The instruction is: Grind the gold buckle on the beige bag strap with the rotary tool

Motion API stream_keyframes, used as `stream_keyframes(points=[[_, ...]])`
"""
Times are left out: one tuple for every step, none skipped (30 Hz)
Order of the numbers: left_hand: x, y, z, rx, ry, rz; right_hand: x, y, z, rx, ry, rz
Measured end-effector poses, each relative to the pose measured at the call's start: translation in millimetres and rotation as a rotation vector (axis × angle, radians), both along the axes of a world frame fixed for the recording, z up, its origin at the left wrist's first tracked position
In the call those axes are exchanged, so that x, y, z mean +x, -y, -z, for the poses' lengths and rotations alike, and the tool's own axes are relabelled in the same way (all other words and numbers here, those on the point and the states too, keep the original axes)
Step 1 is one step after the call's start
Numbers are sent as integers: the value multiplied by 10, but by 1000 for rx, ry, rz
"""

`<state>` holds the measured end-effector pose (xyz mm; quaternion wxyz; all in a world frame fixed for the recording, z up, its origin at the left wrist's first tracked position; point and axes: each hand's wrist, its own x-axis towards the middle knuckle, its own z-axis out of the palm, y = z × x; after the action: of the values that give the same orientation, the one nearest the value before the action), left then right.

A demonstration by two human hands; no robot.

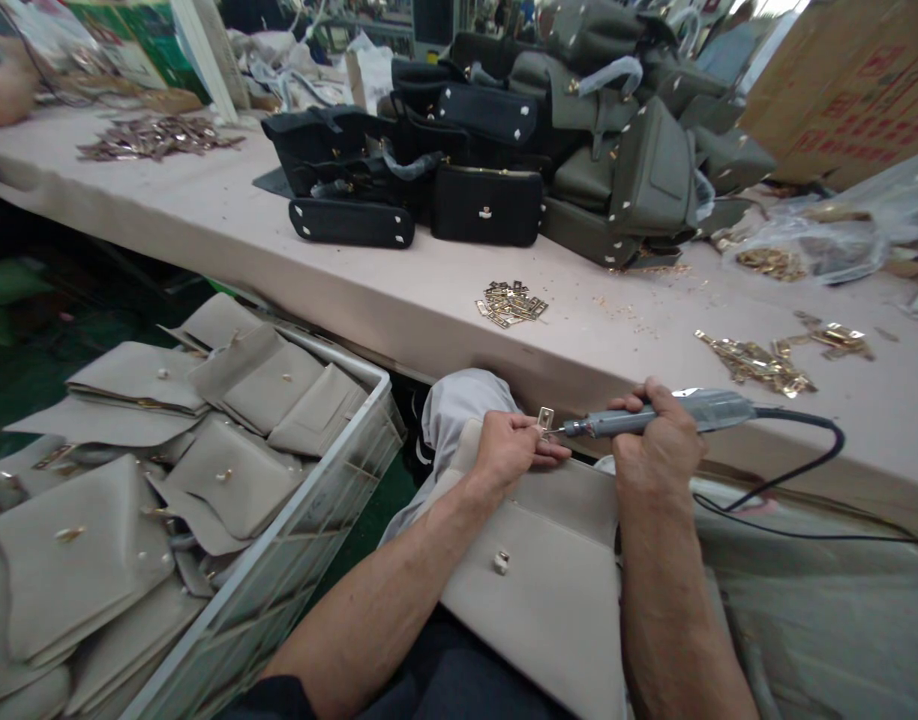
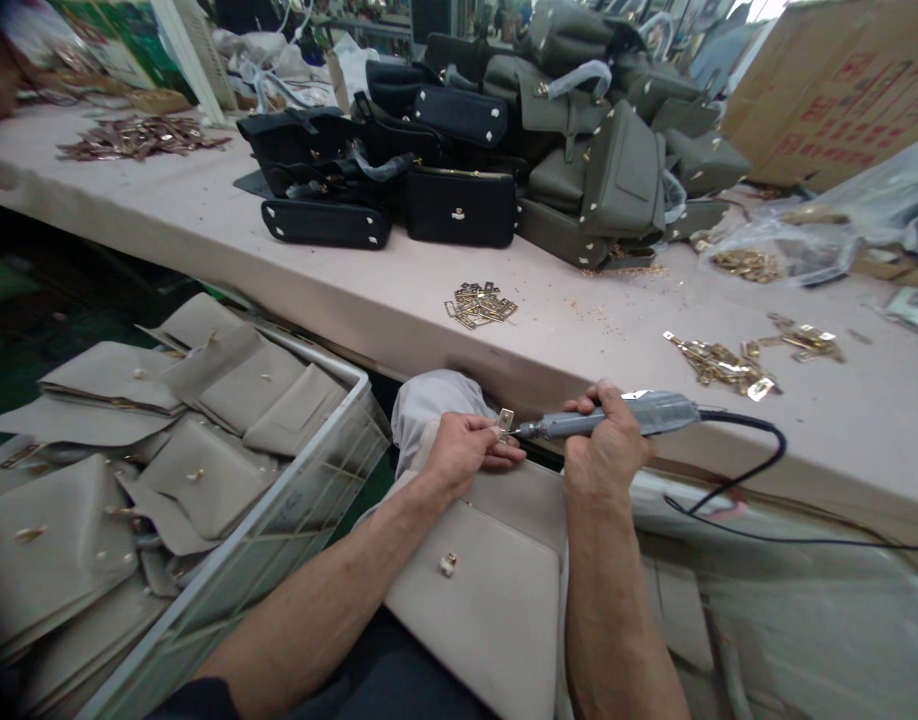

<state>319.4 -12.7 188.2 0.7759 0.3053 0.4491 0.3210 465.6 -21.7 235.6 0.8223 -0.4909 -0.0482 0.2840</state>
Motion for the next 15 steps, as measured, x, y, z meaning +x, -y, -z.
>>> stream_keyframes(points=[[0, 1, -3, -1, -3, 3, -1, 0, 7, 2, 11, 7], [0, 2, -5, -2, -6, 5, -5, 0, 12, 4, 23, 18], [1, 2, -6, -1, -8, 5, -10, 0, 15, 8, 34, 32], [2, 2, -7, -1, -7, 4, -17, 1, 16, 13, 39, 39], [4, 2, -8, -1, -4, 2, -26, 2, 15, 19, 40, 45], [5, 1, -10, -3, -2, 0, -37, 5, 12, 27, 40, 53], [7, -1, -12, -5, -1, -2, -50, 8, 6, 35, 43, 62], [9, -2, -16, -6, -1, -4, -66, 13, -2, 42, 53, 72], [10, -4, -20, -8, -2, -6, -84, 19, -12, 48, 67, 84], [11, -6, -24, -9, -4, -8, -104, 26, -24, 55, 84, 92], [11, -7, -27, -11, -8, -9, -124, 34, -37, 65, 102, 101], [12, -9, -28, -14, -11, -11, -145, 42, -49, 77, 117, 106], [12, -10, -27, -17, -14, -11, -166, 49, -61, 90, 128, 107], [12, -11, -23, -20, -16, -10, -186, 56, -72, 102, 136, 105], [13, -12, -18, -19, -17, -8, -205, 61, -82, 110, 146, 108]])
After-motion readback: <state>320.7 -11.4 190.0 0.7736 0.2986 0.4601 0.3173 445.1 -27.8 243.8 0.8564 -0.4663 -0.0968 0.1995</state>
